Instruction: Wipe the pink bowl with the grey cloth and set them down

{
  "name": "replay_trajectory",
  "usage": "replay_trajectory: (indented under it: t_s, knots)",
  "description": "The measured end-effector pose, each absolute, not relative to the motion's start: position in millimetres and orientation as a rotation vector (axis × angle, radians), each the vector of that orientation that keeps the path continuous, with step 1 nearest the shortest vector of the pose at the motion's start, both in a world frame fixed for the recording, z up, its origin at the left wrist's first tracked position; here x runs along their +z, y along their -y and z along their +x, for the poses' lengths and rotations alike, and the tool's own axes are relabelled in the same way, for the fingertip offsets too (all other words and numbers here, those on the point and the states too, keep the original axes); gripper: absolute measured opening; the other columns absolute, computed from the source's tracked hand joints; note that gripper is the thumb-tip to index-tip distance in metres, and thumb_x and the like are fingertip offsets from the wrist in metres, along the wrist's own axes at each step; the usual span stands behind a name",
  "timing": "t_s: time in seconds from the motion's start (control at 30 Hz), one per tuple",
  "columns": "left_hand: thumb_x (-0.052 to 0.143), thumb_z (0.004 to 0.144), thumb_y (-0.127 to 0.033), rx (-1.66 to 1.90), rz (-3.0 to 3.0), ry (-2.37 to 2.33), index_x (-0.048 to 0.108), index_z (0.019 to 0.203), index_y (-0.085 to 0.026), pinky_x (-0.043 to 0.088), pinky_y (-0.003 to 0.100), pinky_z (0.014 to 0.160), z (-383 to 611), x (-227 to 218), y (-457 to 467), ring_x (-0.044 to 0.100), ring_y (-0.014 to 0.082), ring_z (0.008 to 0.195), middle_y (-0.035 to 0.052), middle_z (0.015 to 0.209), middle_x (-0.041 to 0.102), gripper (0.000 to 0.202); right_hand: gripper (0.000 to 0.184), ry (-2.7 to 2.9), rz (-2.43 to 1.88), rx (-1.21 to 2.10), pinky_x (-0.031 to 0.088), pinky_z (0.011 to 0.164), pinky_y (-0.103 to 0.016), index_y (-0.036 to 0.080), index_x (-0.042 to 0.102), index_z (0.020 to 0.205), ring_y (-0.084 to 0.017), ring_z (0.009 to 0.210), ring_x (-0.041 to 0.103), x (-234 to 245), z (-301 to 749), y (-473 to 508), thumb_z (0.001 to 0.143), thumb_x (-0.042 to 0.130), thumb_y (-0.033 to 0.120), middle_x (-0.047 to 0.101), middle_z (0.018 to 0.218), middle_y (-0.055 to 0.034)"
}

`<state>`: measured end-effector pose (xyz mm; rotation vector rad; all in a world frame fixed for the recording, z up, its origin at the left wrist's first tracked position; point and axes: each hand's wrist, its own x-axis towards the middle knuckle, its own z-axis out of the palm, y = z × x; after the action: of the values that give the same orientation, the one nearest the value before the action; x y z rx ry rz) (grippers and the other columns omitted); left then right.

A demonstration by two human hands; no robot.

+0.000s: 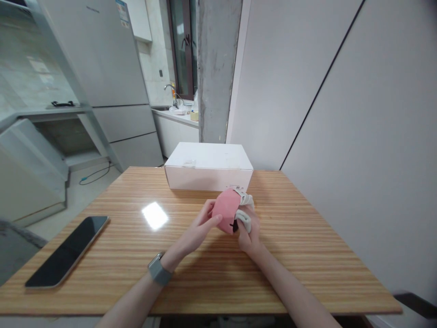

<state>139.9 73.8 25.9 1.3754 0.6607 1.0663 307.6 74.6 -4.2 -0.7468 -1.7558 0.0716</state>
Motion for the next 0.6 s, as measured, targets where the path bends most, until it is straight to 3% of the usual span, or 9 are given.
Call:
replay_trajectory:
  t_s: [0.07,0.17,0.33,0.5,0.6]
  knots:
    - [0.054,0.082,-0.038,1.088,1.232,-0.674,0.055,0.093,-0.018,0.043,0.029,0.083,140,19,-79,0.057,0.0176,0.092,0.0027,0.096,0.064,0.023,0.022,1.847,-0.676,0.049,0.046,0.074,-0.038,0.021,0.057,0.083,-0.021,0.076,0.061,-2,308,-74,0.088,0.035,0.024,0.065,0.078,-0.006]
    - [0.043,0.086,-0.048,1.102,1.116,-0.768,0.058,0.08,-0.017,0.044,0.031,0.08,140,11,-87,0.058,0.0183,0.085,0.0032,0.083,0.065,0.035,0.027,2.071,-0.48,-0.086,0.048,0.079,-0.042,0.019,0.058,0.096,-0.025,0.086,0.064,0,307,-74,0.085,0.036,0.031,0.067,0.087,-0.01]
    - [0.046,0.085,-0.047,1.079,1.337,-0.86,0.062,0.103,-0.016,0.031,0.034,0.102,139,14,-87,0.051,0.0221,0.112,0.0059,0.114,0.063,0.04,0.033,2.175,-0.374,-0.168,0.048,0.085,-0.044,0.017,0.057,0.105,-0.026,0.096,0.063,0,303,-74,0.084,0.034,0.03,0.069,0.092,-0.0116]
    - [0.042,0.089,-0.046,1.082,1.534,-0.896,0.058,0.114,-0.018,0.032,0.035,0.101,140,22,-78,0.05,0.0228,0.114,0.0059,0.118,0.061,0.04,0.026,2.044,-0.524,-0.056,0.048,0.072,-0.04,0.02,0.059,0.082,-0.023,0.073,0.062,-1,308,-73,0.085,0.034,0.029,0.066,0.075,-0.008]
    - [0.045,0.089,-0.041,1.086,1.565,-0.827,0.054,0.117,-0.019,0.032,0.033,0.101,142,26,-72,0.049,0.0222,0.114,0.006,0.121,0.058,0.037,0.023,1.897,-0.684,0.047,0.046,0.071,-0.037,0.021,0.058,0.077,-0.021,0.071,0.06,-4,311,-75,0.087,0.038,0.025,0.064,0.073,-0.0056]
